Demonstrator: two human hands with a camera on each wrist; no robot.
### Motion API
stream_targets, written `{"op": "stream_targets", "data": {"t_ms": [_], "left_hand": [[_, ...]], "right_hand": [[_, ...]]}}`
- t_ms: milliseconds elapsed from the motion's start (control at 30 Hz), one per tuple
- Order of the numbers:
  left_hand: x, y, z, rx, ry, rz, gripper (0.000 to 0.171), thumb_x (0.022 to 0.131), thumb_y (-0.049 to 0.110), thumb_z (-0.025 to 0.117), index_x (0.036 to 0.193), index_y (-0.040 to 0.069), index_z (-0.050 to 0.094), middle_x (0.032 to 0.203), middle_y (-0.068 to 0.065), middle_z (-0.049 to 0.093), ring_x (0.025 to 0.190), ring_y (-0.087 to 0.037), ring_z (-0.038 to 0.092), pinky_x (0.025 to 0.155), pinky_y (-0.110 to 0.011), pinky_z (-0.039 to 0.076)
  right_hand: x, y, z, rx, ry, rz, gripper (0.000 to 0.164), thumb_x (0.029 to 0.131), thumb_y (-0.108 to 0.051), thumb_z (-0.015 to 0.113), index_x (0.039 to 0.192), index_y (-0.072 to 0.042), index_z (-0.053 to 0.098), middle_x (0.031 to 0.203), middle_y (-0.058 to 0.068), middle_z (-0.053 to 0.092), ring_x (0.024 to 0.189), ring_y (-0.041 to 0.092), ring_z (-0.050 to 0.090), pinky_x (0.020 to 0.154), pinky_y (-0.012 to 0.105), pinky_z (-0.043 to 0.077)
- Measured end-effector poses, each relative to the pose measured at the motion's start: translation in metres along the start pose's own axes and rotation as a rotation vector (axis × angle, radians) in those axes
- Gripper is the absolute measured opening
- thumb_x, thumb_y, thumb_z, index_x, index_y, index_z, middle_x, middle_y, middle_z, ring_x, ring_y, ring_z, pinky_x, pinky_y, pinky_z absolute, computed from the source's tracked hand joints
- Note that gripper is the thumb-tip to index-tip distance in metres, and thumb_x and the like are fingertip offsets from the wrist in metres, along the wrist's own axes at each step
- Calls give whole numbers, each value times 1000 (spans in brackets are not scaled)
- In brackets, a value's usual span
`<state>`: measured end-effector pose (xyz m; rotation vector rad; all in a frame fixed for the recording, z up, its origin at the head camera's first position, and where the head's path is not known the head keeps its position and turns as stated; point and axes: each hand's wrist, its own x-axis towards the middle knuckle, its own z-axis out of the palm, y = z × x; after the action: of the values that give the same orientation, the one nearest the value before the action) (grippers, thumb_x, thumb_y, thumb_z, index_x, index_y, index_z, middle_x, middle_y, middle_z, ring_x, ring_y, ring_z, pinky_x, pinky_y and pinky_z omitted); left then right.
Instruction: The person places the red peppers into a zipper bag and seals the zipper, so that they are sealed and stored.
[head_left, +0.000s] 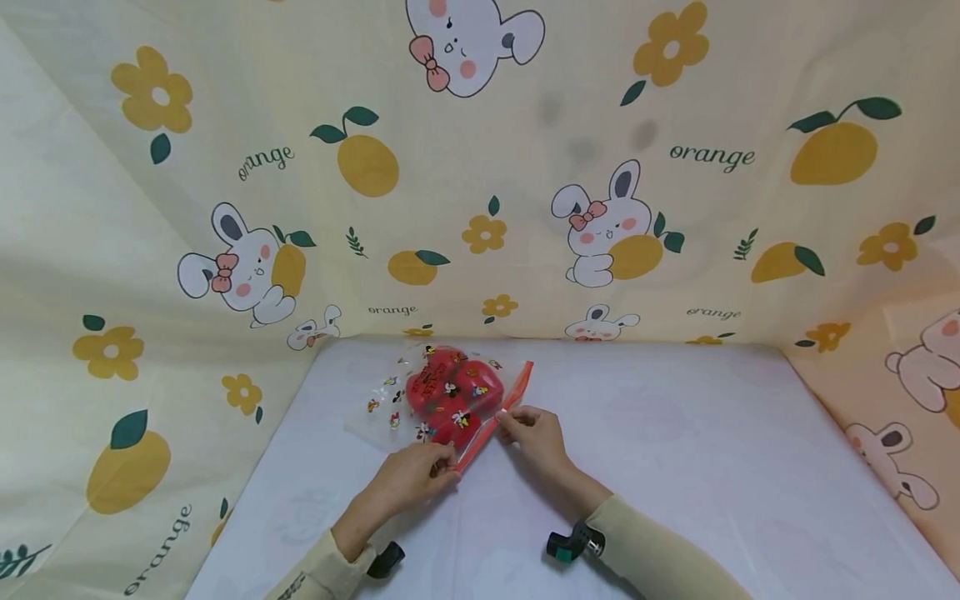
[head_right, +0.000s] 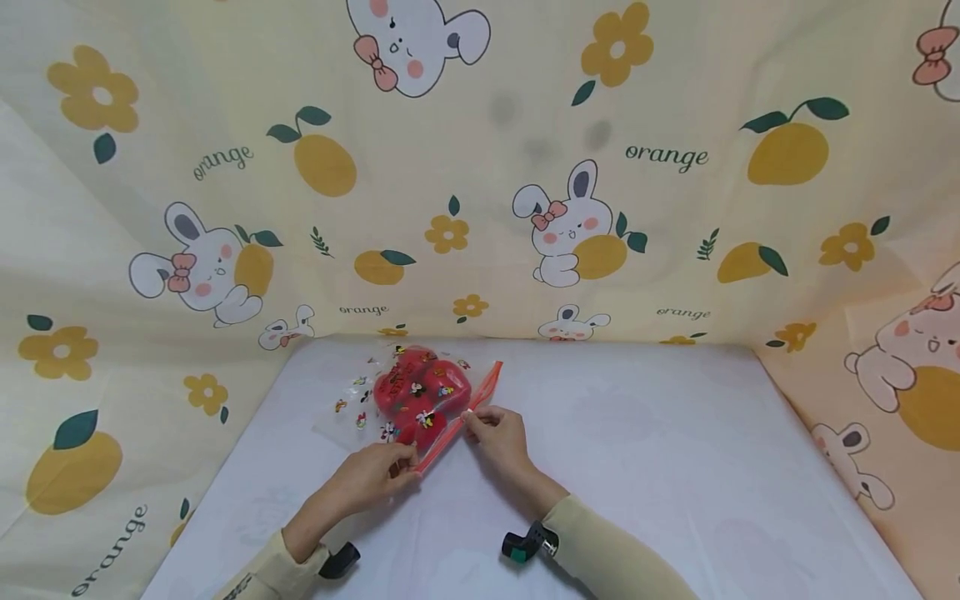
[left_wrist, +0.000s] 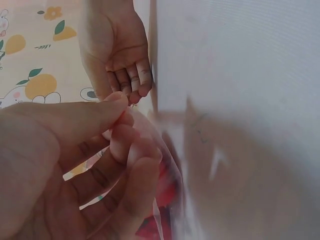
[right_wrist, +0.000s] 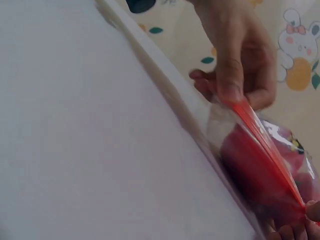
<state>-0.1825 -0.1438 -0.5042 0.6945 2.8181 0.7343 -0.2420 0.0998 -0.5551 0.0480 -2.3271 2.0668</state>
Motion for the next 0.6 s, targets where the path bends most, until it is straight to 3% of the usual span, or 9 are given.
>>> {"op": "stream_targets", "data": {"t_ms": [600], "left_hand": [[-4,0,-2,-19,-34,-3,15,98,25,80,90,25,67,78,10,55,72,-7,48,60,-27,40]], "right_hand": [[24,0,-34,-56,80,3,23,100,-18,79,108,4,79,91,20,78,78,29,76,69,29,61]]}}
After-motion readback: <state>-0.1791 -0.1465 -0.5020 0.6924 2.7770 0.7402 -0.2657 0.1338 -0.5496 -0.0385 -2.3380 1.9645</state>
